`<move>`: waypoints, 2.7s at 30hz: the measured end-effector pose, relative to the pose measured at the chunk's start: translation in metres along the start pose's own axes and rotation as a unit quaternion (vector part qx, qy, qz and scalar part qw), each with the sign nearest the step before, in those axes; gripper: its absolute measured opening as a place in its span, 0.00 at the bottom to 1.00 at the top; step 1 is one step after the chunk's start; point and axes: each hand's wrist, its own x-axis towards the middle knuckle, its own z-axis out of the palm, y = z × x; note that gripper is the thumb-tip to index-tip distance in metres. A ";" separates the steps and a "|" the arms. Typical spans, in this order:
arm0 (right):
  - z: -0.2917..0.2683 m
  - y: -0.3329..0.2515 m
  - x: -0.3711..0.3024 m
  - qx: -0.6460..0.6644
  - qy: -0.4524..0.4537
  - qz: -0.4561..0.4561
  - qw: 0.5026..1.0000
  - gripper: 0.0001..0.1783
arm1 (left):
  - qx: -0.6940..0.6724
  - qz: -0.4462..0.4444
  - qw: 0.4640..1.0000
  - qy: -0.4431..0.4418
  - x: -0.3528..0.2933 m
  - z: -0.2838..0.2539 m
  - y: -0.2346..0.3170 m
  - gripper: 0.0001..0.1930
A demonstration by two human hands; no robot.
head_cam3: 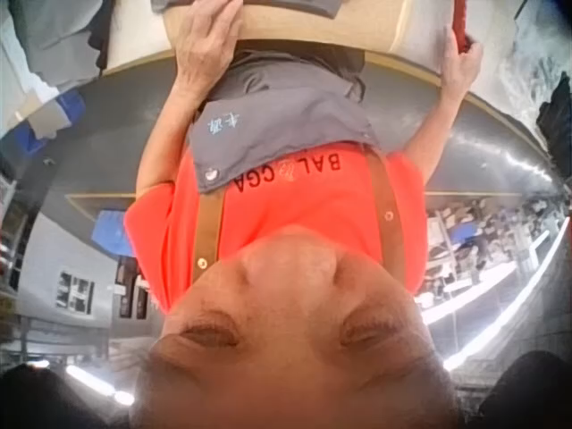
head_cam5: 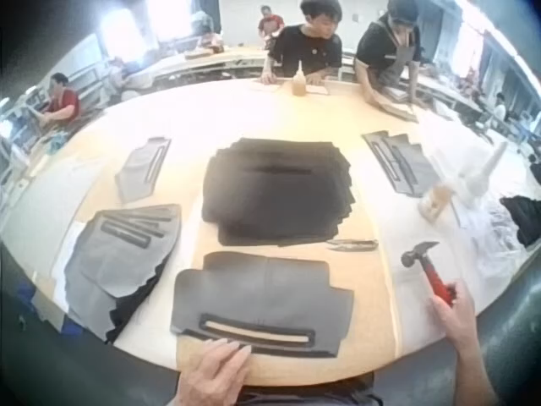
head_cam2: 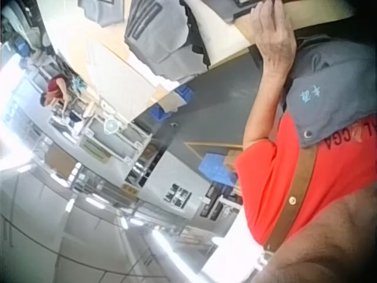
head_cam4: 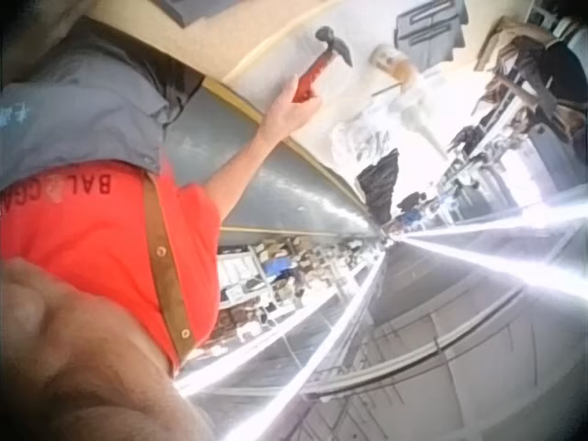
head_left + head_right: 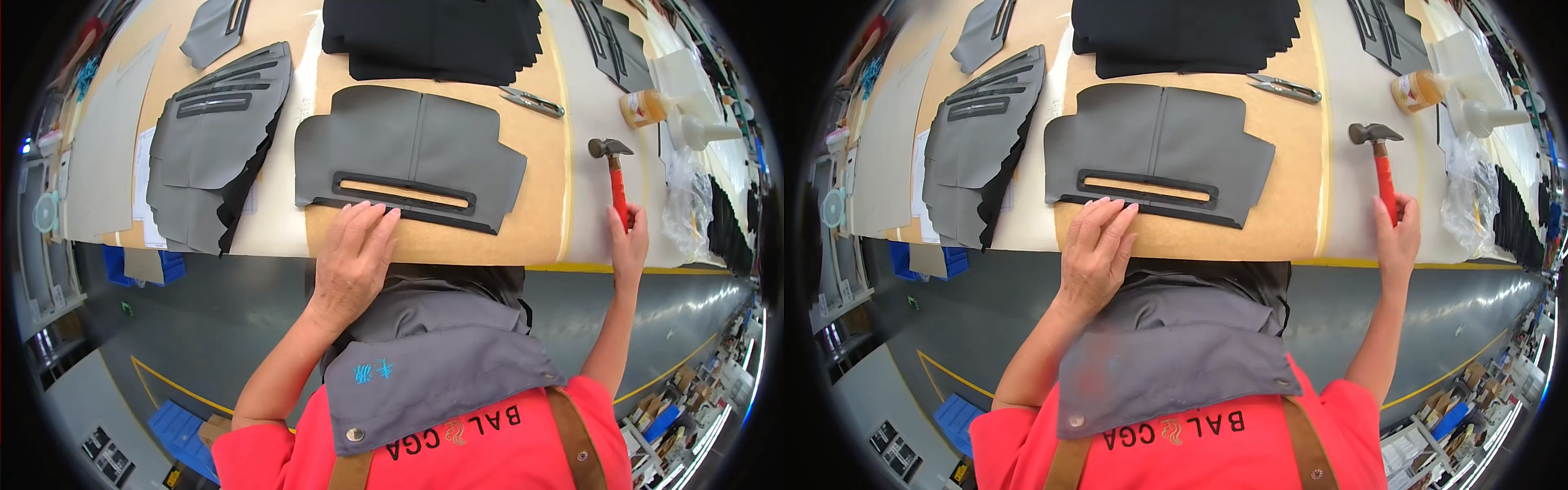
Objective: Assembling and hammering leather components at a workshop table.
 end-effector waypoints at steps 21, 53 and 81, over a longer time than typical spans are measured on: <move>0.057 -0.171 -0.063 0.055 -0.108 -0.449 0.885 0.38 | -0.056 0.001 0.998 0.019 -0.002 0.011 -0.004 0.19; 0.048 -0.130 -0.074 -0.093 -0.177 -0.417 0.887 0.35 | -0.065 0.024 0.997 0.046 -0.003 0.021 -0.004 0.16; 0.022 -0.081 -0.026 -0.120 0.051 -0.402 0.906 0.26 | -0.006 0.027 1.000 0.011 0.012 0.003 -0.015 0.26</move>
